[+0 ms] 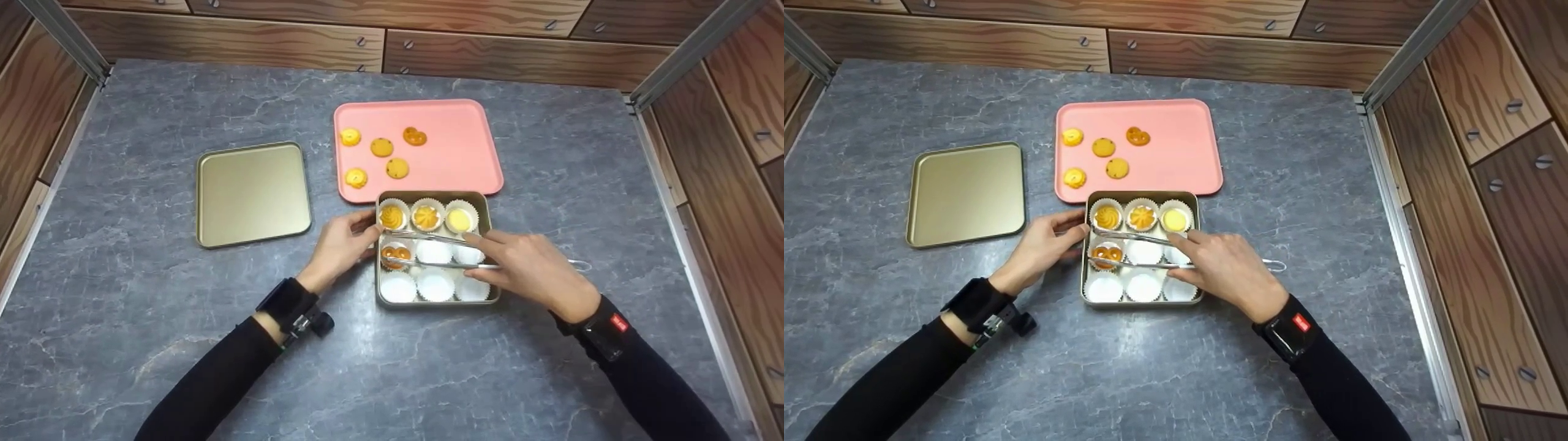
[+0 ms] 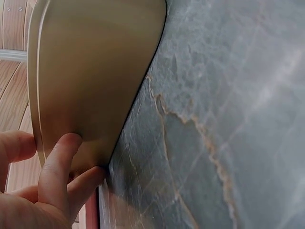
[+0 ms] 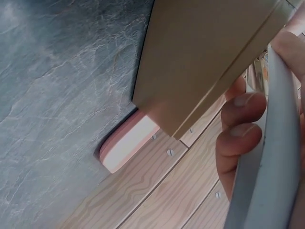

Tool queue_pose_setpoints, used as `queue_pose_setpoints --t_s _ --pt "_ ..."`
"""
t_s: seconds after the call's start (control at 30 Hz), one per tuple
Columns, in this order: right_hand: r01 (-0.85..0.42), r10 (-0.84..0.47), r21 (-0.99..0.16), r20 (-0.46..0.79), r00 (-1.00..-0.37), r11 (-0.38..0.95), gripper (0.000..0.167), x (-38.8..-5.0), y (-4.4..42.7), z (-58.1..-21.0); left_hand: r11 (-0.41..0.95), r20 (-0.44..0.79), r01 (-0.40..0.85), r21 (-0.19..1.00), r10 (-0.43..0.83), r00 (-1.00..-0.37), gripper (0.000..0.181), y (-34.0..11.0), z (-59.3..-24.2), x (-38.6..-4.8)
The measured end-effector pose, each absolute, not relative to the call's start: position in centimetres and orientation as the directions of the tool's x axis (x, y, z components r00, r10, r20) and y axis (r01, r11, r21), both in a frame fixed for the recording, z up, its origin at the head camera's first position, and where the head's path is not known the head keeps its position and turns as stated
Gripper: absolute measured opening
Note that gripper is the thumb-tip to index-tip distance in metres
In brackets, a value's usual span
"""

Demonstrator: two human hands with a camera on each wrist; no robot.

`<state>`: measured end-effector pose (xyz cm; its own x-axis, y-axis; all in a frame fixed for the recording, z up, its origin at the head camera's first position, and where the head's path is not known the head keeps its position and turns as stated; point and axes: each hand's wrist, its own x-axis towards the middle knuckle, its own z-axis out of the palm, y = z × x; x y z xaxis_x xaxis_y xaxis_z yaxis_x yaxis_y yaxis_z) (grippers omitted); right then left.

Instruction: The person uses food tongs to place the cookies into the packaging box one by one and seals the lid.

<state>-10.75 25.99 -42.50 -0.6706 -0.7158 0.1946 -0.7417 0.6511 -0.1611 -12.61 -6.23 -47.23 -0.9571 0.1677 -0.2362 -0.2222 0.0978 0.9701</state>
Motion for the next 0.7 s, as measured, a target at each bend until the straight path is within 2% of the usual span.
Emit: queue_pose_setpoints --t_s 0.23,0.37,0.47,0.6,0.7 --pt "-0.682 -0.659 -0.295 0.188 -0.728 0.669 0.061 -10.5 27.5 -42.1 0.067 -0.249 -0.241 0.968 0.181 -0.951 0.05 -6.7 -47.3 -12.8" --pt "-0.606 -0.586 -0.396 0.186 -0.789 0.69 0.063 -10.8 28.4 -41.8 0.087 -0.249 -0.237 0.968 0.182 -0.951 0.058 -6.8 -47.4 -12.7" --pt "-0.55 -0.519 -0.456 0.204 -0.83 0.7 0.061 -11.6 28.6 -41.7 0.156 -0.22 -0.195 0.968 0.166 -0.961 0.065 -6.8 -47.5 -12.8" --pt "-0.537 -0.464 -0.469 0.271 -0.843 0.701 0.049 -13.3 28.5 -41.5 0.187 -0.175 -0.145 0.972 0.157 -0.972 0.068 -6.8 -47.6 -13.0" --pt "-0.519 -0.419 -0.436 0.31 -0.854 0.735 0.044 -14.8 28.4 -41.1 0.129 -0.175 -0.153 0.98 0.186 -0.967 0.067 -6.7 -47.7 -13.2"
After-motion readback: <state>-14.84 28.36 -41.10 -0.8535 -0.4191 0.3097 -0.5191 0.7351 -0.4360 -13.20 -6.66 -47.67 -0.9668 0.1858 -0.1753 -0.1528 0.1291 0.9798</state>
